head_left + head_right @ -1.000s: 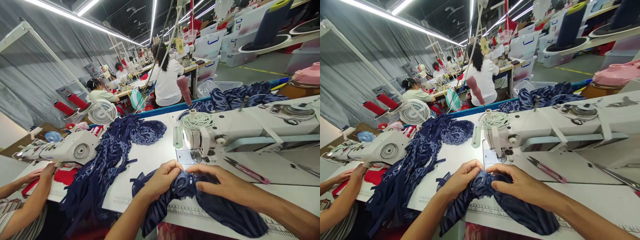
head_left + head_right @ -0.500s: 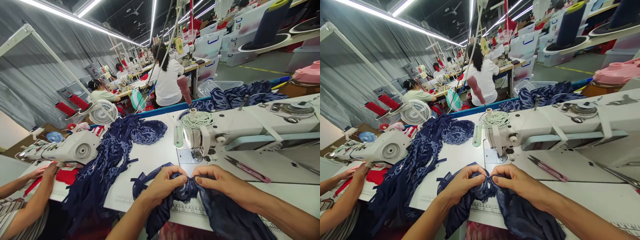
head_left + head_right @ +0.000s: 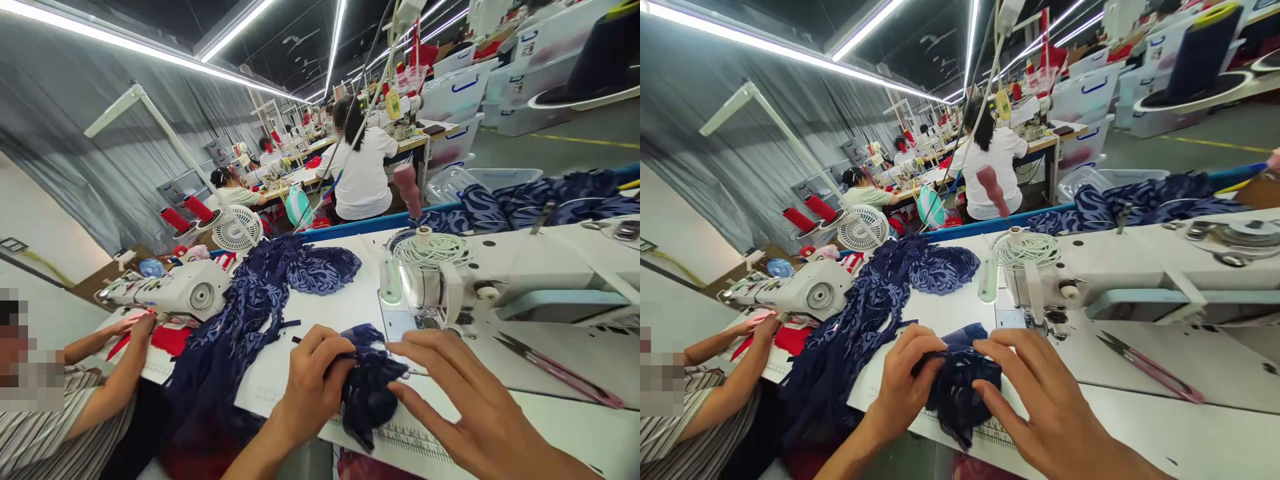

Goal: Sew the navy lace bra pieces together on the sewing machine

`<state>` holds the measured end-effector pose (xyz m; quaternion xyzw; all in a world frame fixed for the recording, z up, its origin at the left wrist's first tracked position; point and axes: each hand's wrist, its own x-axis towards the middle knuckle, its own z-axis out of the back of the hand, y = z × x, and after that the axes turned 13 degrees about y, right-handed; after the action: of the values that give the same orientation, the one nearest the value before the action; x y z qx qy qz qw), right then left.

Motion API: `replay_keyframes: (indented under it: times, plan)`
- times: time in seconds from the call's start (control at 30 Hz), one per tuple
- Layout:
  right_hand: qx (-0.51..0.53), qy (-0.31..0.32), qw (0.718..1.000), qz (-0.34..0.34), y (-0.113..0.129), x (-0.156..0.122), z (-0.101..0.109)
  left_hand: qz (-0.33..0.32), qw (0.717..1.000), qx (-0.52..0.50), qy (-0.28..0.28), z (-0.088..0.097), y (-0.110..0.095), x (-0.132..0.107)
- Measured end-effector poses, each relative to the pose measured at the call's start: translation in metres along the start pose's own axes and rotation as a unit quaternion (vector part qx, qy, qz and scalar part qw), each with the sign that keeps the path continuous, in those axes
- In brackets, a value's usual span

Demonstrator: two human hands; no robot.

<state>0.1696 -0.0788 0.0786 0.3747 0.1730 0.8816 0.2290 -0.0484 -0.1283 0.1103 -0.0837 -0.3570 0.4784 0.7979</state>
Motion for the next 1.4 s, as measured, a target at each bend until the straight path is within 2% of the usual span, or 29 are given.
replay_keyframes:
  times: [0.03,0.13,0.2,0.27,0.37,0.43,0.53,0.63,0.77,0.97,1.07,1.13,1.2,1.23,1.3,1.4]
  plan:
    - [-0.002,0.008,1.000,0.001,-0.004,0.006,-0.008,0.017,1.000,-0.024,0.000,-0.002,0.003,-0.006]
    - [0.063,0.084,0.994,-0.019,-0.012,0.019,-0.030,0.075,0.994,-0.077,0.010,-0.007,0.007,-0.023]
    - [0.095,0.102,0.990,-0.026,-0.013,0.022,-0.039,0.107,0.990,-0.097,0.011,-0.009,0.006,-0.033]
    - [0.089,0.086,0.992,-0.003,-0.012,0.022,-0.044,0.101,0.991,-0.089,0.000,-0.014,0.004,-0.041]
    - [0.089,0.079,0.992,0.040,-0.011,0.018,-0.044,0.052,0.998,-0.025,-0.036,-0.026,0.004,-0.049]
    - [0.133,0.134,0.982,0.006,-0.011,0.014,-0.039,0.035,0.998,0.021,-0.055,-0.033,0.006,-0.051]
    - [0.221,0.242,0.940,-0.094,-0.014,0.012,-0.029,0.020,0.997,0.052,-0.055,-0.039,0.006,-0.048]
    - [0.250,0.297,0.909,-0.155,-0.017,0.011,-0.022,0.008,0.997,0.056,-0.047,-0.040,0.004,-0.043]
    - [0.235,0.305,0.909,-0.160,-0.013,0.010,-0.019,0.018,0.997,0.074,-0.026,-0.042,-0.001,-0.039]
    - [0.216,0.245,0.936,-0.133,-0.006,-0.001,-0.029,0.068,0.994,0.084,0.035,-0.048,-0.007,-0.035]
    - [0.153,0.201,0.961,-0.113,-0.015,-0.004,-0.037,0.113,0.991,0.025,0.064,-0.047,-0.006,-0.033]
    - [0.050,0.145,0.986,-0.060,-0.025,-0.005,-0.039,0.141,0.987,-0.028,0.077,-0.045,-0.003,-0.033]
    - [-0.065,0.097,0.993,-0.005,-0.037,-0.008,-0.037,0.150,0.984,-0.042,0.082,-0.044,-0.001,-0.033]
    - [-0.113,0.085,0.990,0.011,-0.043,-0.012,-0.033,0.145,0.986,-0.027,0.078,-0.044,0.000,-0.034]
    - [-0.195,0.085,0.977,0.001,-0.058,-0.025,-0.022,0.117,0.991,0.027,0.057,-0.045,0.001,-0.036]
    - [-0.305,0.106,0.941,-0.098,-0.089,-0.060,0.003,0.055,0.991,0.119,0.006,-0.049,0.003,-0.039]
